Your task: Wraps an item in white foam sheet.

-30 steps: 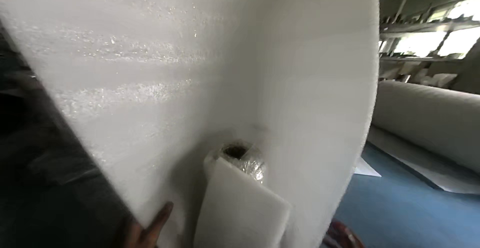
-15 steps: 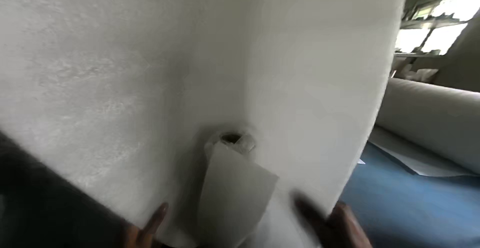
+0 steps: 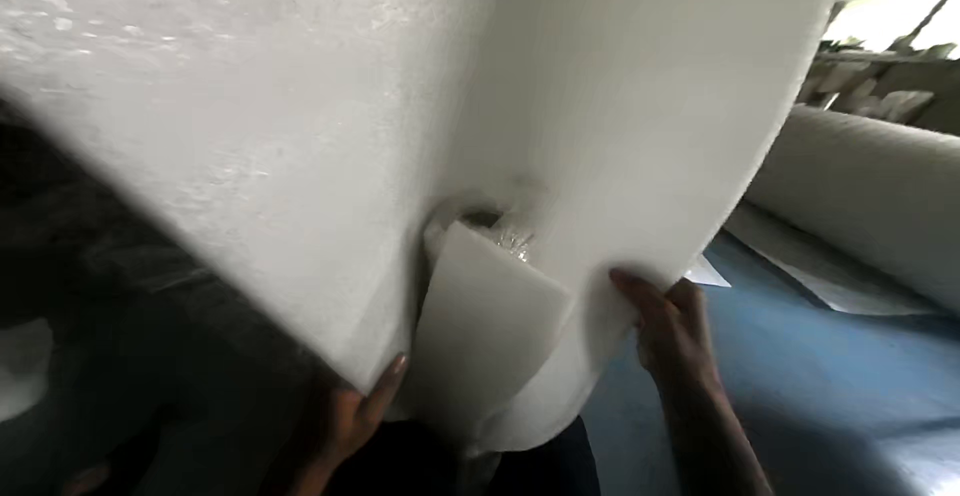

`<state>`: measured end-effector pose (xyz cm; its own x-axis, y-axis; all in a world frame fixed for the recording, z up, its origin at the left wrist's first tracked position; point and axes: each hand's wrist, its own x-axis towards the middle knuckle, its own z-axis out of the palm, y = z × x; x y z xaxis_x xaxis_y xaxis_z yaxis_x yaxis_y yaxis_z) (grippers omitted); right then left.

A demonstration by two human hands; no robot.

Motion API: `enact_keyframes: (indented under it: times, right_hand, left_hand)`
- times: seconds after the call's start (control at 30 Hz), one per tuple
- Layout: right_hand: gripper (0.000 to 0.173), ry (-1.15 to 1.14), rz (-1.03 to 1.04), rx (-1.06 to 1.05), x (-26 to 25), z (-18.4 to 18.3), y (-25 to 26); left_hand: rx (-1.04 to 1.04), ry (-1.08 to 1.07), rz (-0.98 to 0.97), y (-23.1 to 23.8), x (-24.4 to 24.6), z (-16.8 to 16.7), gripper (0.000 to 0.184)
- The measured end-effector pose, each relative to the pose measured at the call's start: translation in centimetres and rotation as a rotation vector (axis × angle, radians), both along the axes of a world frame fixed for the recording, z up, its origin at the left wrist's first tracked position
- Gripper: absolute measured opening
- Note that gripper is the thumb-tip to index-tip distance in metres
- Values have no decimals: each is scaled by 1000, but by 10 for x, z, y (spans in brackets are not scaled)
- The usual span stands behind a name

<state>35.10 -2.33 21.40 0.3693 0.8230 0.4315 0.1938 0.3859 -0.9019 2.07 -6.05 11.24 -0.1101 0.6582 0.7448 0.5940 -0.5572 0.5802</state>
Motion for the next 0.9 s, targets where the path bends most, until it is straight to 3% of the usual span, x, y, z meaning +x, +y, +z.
enact_keyframes:
  times: [0.23, 0.53, 0.67, 0.73, 0.8, 0.9]
  right_hand:
    - [4, -14, 74, 6, -39, -8, 16]
    - [2, 7, -22, 30, -16, -14, 5]
    - [33, -259, -47, -197, -3, -34, -18]
    - [26, -355, -73, -364, -3, -42, -26]
    - [19, -454, -117, -385, 1, -48, -29]
    - [21, -544, -114, -401, 1, -44, -34]
  left_hand:
    - [49, 38, -3, 9, 16, 3, 34]
    - [82, 34, 72, 7, 54, -3, 28]
    - [96, 58, 74, 8, 52, -11, 29]
    - [141, 64, 9, 11, 47, -23, 30]
    - [149, 96, -48, 15, 36, -35, 33]
    - [11, 231, 44, 15, 20, -39, 37]
